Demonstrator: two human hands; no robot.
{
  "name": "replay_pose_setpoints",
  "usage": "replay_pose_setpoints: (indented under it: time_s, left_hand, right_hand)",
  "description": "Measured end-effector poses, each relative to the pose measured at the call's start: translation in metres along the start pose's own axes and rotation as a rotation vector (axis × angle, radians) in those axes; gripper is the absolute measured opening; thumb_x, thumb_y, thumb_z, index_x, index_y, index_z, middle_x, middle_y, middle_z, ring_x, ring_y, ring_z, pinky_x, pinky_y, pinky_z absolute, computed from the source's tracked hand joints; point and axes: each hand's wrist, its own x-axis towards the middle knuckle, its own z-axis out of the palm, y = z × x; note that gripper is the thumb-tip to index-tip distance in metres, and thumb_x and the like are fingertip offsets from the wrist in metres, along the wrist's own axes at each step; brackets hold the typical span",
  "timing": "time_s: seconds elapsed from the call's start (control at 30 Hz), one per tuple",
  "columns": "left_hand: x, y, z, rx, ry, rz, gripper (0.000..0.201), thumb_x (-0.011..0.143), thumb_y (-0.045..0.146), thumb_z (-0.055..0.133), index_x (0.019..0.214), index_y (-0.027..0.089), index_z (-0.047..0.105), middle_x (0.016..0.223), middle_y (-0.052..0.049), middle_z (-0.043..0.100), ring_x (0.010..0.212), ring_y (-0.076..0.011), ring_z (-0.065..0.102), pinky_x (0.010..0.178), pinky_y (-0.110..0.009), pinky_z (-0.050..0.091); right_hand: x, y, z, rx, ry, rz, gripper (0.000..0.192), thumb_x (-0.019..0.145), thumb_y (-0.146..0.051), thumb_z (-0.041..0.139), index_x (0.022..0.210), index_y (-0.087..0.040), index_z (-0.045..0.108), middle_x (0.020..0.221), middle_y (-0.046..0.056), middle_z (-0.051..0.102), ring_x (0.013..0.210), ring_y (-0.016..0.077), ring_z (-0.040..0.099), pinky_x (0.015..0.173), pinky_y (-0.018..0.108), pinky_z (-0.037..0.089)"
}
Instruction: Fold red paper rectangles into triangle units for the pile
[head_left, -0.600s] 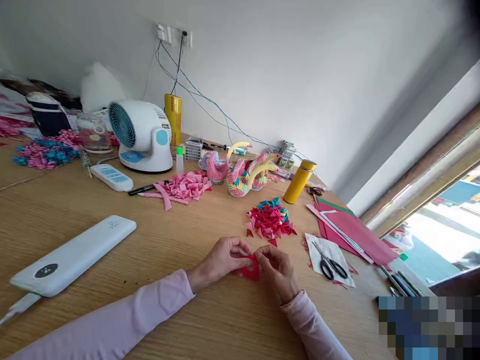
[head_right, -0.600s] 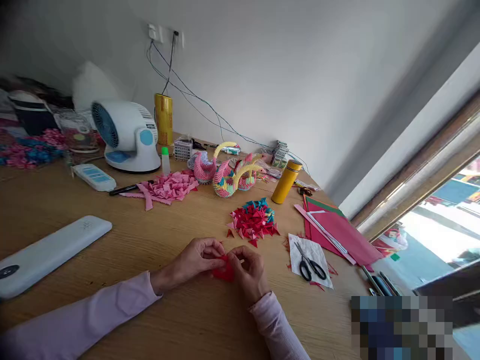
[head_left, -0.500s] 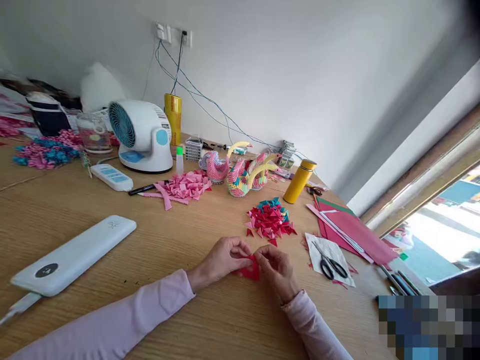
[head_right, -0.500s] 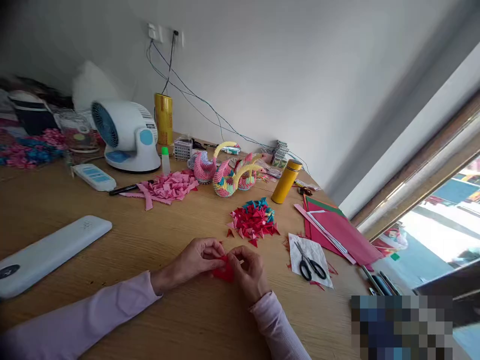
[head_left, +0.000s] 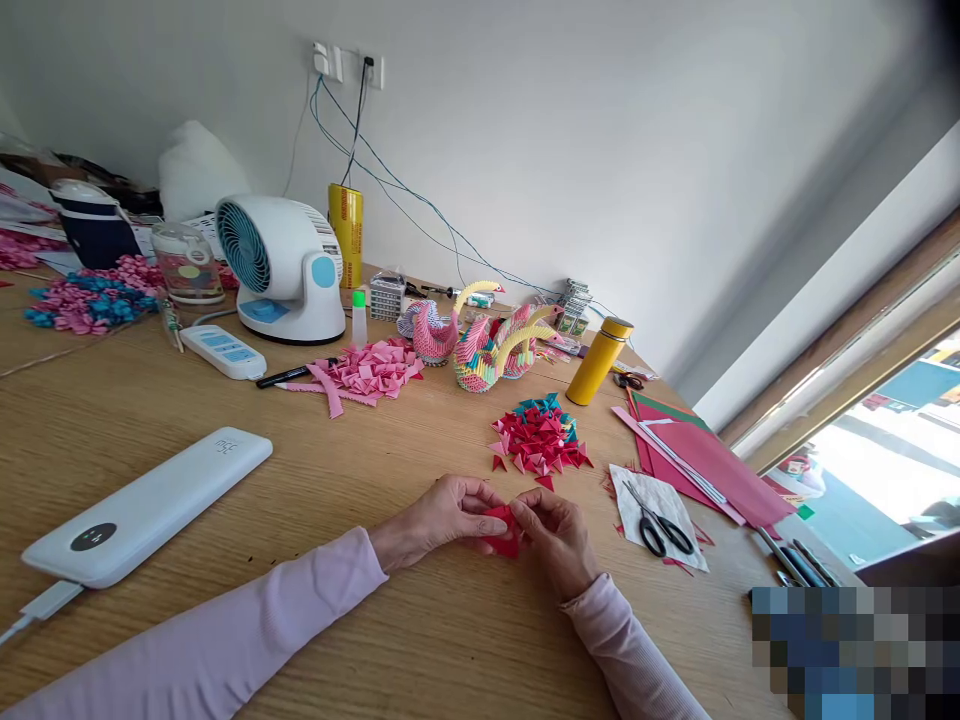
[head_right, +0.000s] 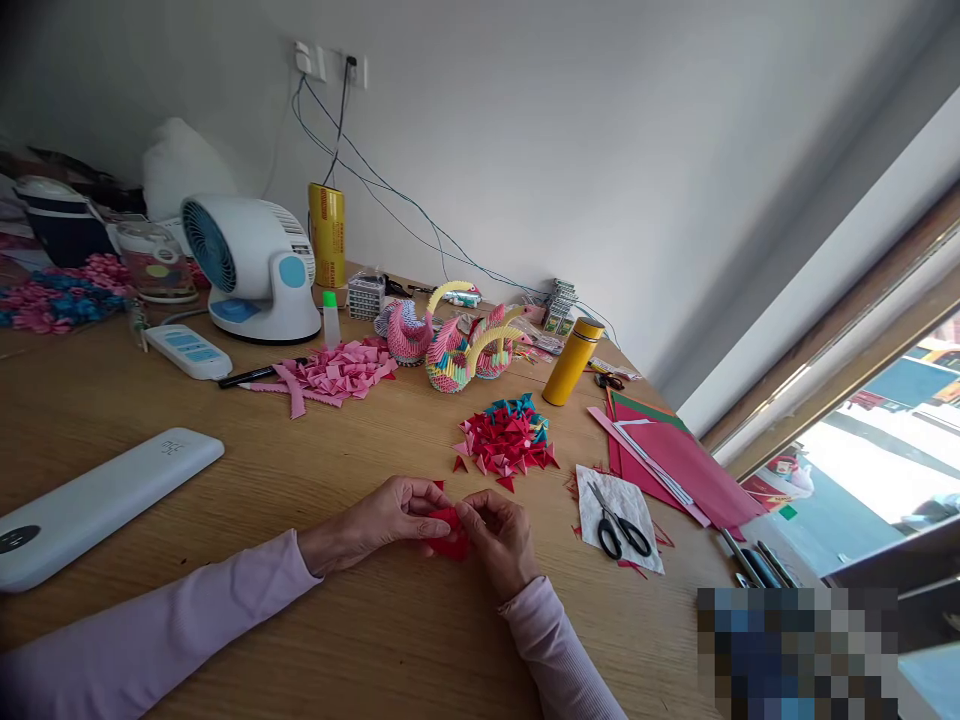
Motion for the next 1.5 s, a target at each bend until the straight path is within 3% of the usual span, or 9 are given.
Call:
replay_pose_setpoints:
  time_s: [0.37, 0.5, 0.63, 0.9, 1.07, 1.27, 1.5]
  left_hand:
    - [0.004, -0.010, -0.002, -0.004, 0.047, 0.079, 0.031, 0.066, 0.030, 0.076, 0.085, 0.011, 0.060, 0.083, -0.008, 0.071, 0.082, -0.0225, 0.067, 0.059, -0.027, 0.054]
    - [0.006, -0.011, -0.003, -0.004, 0.044, 0.098, 0.032, 0.064, 0.031, 0.077, 0.083, 0.012, 0.060, 0.082, -0.007, 0.071, 0.081, -0.0229, 0.068, 0.060, -0.029, 0.055]
    - [0.003, -0.004, 0.000, 0.010, 0.028, 0.063, 0.031, 0.072, 0.038, 0.070, 0.085, 0.011, 0.060, 0.082, -0.009, 0.071, 0.083, -0.0243, 0.068, 0.063, -0.030, 0.055]
    - [-0.001, -0.002, 0.005, 0.142, 0.013, 0.122, 0.030, 0.077, 0.041, 0.062, 0.085, 0.012, 0.059, 0.082, -0.009, 0.070, 0.079, -0.0231, 0.069, 0.056, -0.026, 0.054]
    - [-0.002, -0.003, 0.009, 0.253, 0.064, 0.187, 0.030, 0.081, 0.043, 0.056, 0.083, 0.013, 0.058, 0.078, -0.006, 0.067, 0.072, -0.0201, 0.067, 0.051, -0.023, 0.053]
    - [-0.001, -0.005, 0.007, 0.198, 0.051, 0.180, 0.031, 0.081, 0.044, 0.055, 0.082, 0.014, 0.054, 0.079, -0.007, 0.066, 0.074, -0.0220, 0.068, 0.049, -0.023, 0.052]
    - [0.000, -0.004, 0.009, 0.087, 0.022, 0.134, 0.032, 0.079, 0.045, 0.058, 0.084, 0.014, 0.050, 0.075, -0.008, 0.067, 0.071, -0.0227, 0.068, 0.050, -0.026, 0.052]
  right_hand:
    - [-0.002, -0.007, 0.004, 0.060, -0.016, 0.036, 0.033, 0.075, -0.046, 0.067, 0.072, -0.014, 0.060, 0.053, 0.000, 0.060, 0.044, 0.0087, 0.051, 0.044, 0.020, 0.042]
    - [-0.002, -0.005, 0.005, 0.023, -0.010, -0.007, 0.030, 0.077, -0.043, 0.066, 0.073, -0.014, 0.061, 0.055, 0.000, 0.061, 0.045, 0.0088, 0.052, 0.044, 0.019, 0.041]
    - [-0.002, -0.001, 0.003, -0.032, 0.013, -0.041, 0.028, 0.079, -0.041, 0.064, 0.075, -0.013, 0.061, 0.058, 0.001, 0.060, 0.049, 0.0095, 0.052, 0.045, 0.020, 0.041]
    - [-0.004, 0.001, 0.003, -0.143, 0.023, -0.075, 0.029, 0.081, -0.042, 0.061, 0.076, -0.013, 0.061, 0.060, 0.002, 0.059, 0.051, 0.0106, 0.052, 0.046, 0.021, 0.040]
    - [-0.004, 0.000, 0.007, -0.139, 0.045, -0.027, 0.035, 0.079, -0.048, 0.060, 0.075, -0.013, 0.062, 0.060, 0.003, 0.061, 0.052, 0.0131, 0.054, 0.048, 0.023, 0.043]
    - [0.000, -0.002, 0.005, 0.023, 0.027, 0.084, 0.041, 0.073, -0.055, 0.063, 0.068, -0.014, 0.061, 0.049, 0.000, 0.058, 0.042, 0.0112, 0.050, 0.043, 0.022, 0.041]
    - [-0.003, -0.004, 0.004, 0.002, 0.054, 0.014, 0.037, 0.078, -0.050, 0.061, 0.070, -0.014, 0.061, 0.051, 0.000, 0.059, 0.046, 0.0118, 0.053, 0.046, 0.022, 0.040]
